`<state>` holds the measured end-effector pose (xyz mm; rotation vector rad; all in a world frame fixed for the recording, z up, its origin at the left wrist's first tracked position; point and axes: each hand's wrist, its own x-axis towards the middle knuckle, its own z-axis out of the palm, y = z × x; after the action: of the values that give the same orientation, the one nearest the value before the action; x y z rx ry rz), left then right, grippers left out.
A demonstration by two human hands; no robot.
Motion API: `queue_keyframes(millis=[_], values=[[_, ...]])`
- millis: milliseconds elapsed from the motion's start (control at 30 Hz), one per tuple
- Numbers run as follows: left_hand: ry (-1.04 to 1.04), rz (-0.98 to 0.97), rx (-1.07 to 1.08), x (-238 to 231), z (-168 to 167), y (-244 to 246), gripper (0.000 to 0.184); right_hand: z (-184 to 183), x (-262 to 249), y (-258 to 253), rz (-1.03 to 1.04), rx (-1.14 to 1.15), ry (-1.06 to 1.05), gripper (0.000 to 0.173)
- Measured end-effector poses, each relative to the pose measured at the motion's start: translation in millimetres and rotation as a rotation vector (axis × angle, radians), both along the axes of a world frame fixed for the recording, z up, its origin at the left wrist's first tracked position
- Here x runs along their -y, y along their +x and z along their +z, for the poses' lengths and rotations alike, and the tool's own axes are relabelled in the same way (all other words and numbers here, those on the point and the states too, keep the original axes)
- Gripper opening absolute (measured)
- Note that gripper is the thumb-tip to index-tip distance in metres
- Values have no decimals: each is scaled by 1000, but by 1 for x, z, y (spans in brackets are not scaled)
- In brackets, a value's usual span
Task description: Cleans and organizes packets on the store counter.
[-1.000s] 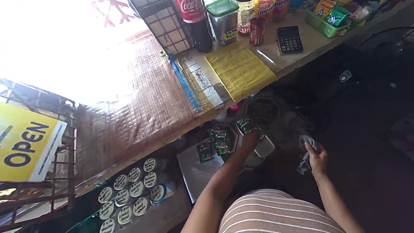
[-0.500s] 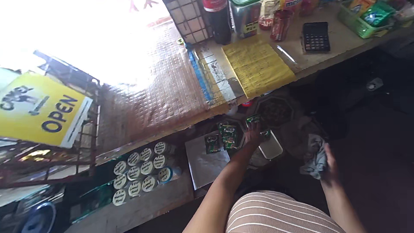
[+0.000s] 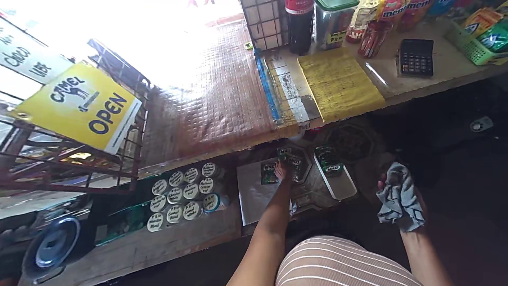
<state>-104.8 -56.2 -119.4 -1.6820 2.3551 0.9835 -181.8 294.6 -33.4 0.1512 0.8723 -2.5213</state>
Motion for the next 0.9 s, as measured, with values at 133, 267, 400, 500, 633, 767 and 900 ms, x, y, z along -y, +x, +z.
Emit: queue_keyframes(millis=[133,267,400,500,633,767,900], values=[[171,-65,-15,12,2,6,40,6,39,3,158,-2,3,62],[282,-218,-295,14,15,27,45,30,82,16,311,71,145,51],[513,23,-684,5,34,55,45,43,131,30,423,-44,467,47],[836,284,-948,-7,61,73,45,49,170,42,408,-531,697,43],[970,146,-1178,-20,94,94,41,52,219,58,295,-1425,827,35],[854,24,-1227,-27,117,105,23,43,255,67,455,-1769,967,34],[878,-3,-1279,-20,114,119,39,47,267,38,418,-1384,988,36]])
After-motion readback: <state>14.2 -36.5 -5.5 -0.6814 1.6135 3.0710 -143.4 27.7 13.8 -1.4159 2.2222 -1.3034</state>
